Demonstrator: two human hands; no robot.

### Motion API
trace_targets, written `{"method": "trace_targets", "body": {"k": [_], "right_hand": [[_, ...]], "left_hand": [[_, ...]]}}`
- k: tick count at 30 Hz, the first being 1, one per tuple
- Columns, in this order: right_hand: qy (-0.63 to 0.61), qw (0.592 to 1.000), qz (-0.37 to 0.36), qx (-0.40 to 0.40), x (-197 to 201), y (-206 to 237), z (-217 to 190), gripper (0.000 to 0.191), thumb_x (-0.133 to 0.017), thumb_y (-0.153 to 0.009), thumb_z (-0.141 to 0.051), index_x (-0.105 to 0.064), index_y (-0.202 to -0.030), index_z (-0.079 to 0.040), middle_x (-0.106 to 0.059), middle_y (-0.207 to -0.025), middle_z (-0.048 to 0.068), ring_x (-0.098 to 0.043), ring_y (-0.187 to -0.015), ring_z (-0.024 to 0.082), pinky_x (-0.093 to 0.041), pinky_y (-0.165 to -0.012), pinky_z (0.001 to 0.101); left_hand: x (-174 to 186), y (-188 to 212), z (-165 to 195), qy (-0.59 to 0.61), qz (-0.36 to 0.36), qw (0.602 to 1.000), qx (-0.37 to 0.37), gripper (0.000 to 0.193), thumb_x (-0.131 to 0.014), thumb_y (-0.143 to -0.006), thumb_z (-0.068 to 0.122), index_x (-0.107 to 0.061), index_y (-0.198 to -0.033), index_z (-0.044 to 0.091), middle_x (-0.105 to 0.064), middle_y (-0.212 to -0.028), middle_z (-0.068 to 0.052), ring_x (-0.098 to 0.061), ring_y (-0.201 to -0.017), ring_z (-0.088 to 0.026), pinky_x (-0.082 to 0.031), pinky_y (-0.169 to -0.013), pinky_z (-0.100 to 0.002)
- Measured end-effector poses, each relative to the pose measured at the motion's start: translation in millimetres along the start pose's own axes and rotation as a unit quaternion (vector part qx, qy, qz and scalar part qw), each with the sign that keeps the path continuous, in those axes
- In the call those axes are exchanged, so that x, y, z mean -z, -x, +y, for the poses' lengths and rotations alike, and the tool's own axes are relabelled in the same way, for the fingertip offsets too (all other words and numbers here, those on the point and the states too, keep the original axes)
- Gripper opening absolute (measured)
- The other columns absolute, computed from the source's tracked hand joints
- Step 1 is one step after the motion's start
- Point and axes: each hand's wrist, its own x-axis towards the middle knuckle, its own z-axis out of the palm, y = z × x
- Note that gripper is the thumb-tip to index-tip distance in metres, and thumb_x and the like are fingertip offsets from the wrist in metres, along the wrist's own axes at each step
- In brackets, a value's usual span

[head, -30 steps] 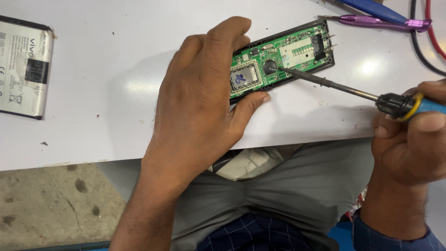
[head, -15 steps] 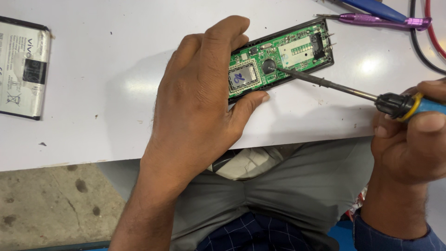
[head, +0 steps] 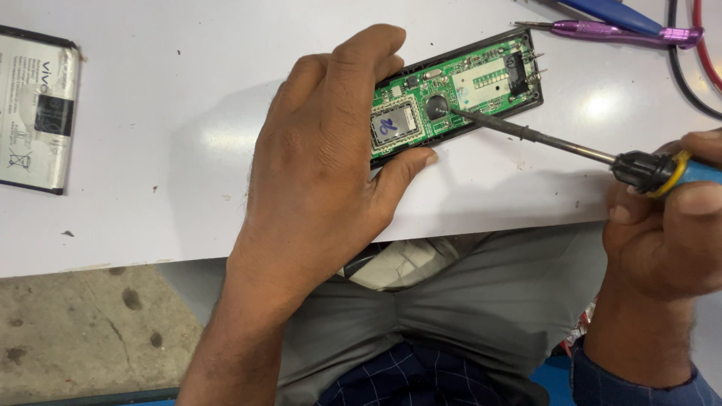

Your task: The person solders components on the exposed motherboard of a disassembled feature phone, holding the board steady with one hand while applying a soldering iron and feeding solder from a spool. They reposition the board and continue soldering different points on the circuit board across the workbench.

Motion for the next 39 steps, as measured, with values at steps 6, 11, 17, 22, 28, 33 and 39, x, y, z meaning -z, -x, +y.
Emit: {"method": "trace_targets", "body": {"k": [6, 11, 17, 22, 28, 33, 39], "right_hand": [[-0.021, 1.000, 0.003, -0.014, 3, 6, 4, 0.039, -0.046, -0.121, -0.036, -0.047, -0.128, 0.003, -0.057, -0.084, 0.014, -0.051, -0.054, 0.013, -0.044, -0.055, 0.0250], [-0.076, 0.996, 0.042, -0.033, 0, 10, 4, 0.034, -0.046, -0.123, -0.029, -0.046, -0.129, 0.005, -0.055, -0.082, 0.013, -0.046, -0.056, 0.013, -0.042, -0.056, 0.0254], [0.081, 0.996, 0.034, 0.019, -12, 1, 10, 0.025, -0.036, -0.122, -0.018, -0.044, -0.119, 0.006, -0.053, -0.079, 0.013, -0.048, -0.060, 0.015, -0.045, -0.058, 0.0262], [-0.045, 0.996, 0.072, -0.014, -23, -7, 2, 0.026, -0.043, -0.117, -0.020, -0.046, -0.124, 0.005, -0.054, -0.080, 0.014, -0.048, -0.058, 0.015, -0.045, -0.054, 0.0263], [-0.136, 0.983, 0.114, -0.054, -42, -19, -29, 0.032, -0.047, -0.105, -0.019, -0.047, -0.126, 0.005, -0.054, -0.083, 0.014, -0.049, -0.057, 0.015, -0.046, -0.056, 0.0278], [-0.078, 0.989, 0.122, -0.014, -56, -31, -55, 0.030, -0.051, -0.105, -0.020, -0.048, -0.119, 0.007, -0.053, -0.076, 0.015, -0.047, -0.052, 0.015, -0.045, -0.052, 0.0278], [-0.100, 0.984, 0.145, 0.001, -65, -42, -71, 0.029, -0.057, -0.105, -0.019, -0.050, -0.115, 0.007, -0.053, -0.073, 0.014, -0.048, -0.050, 0.014, -0.044, -0.049, 0.0264]], "left_hand": [[0, 0, 0, 0.000, 0.000, 1.000, -0.001, 0.078, -0.090, -0.089, 0.023, -0.038, -0.144, 0.007, -0.067, -0.126, -0.012, -0.060, -0.118, -0.025, -0.051, -0.099, -0.040], [2, -2, 2, -0.003, -0.011, 1.000, 0.014, 0.077, -0.089, -0.084, 0.021, -0.040, -0.141, 0.004, -0.066, -0.123, -0.015, -0.060, -0.110, -0.028, -0.050, -0.093, -0.044], [6, -7, 1, -0.005, -0.024, 0.999, 0.029, 0.081, -0.091, -0.084, 0.037, -0.046, -0.142, 0.002, -0.063, -0.123, -0.015, -0.059, -0.113, -0.030, -0.049, -0.096, -0.043], [24, -17, -27, -0.055, 0.059, 0.996, 0.048, 0.057, -0.088, -0.090, 0.022, -0.055, -0.134, 0.006, -0.063, -0.129, -0.012, -0.063, -0.114, -0.028, -0.052, -0.097, -0.041], [59, -71, -98, -0.175, 0.082, 0.981, -0.008, 0.046, -0.087, -0.086, 0.013, -0.059, -0.119, -0.001, -0.062, -0.121, -0.016, -0.066, -0.101, -0.027, -0.056, -0.080, -0.035], [48, -81, -122, -0.093, 0.052, 0.985, 0.133, 0.023, -0.082, -0.093, 0.013, -0.069, -0.111, 0.006, -0.072, -0.104, -0.006, -0.068, -0.077, -0.015, -0.054, -0.068, -0.030], [54, -68, -122, 0.067, 0.122, 0.989, 0.046, 0.017, -0.075, -0.105, 0.007, -0.063, -0.116, 0.000, -0.072, -0.108, -0.006, -0.069, -0.094, -0.011, -0.056, -0.074, -0.024]]}}
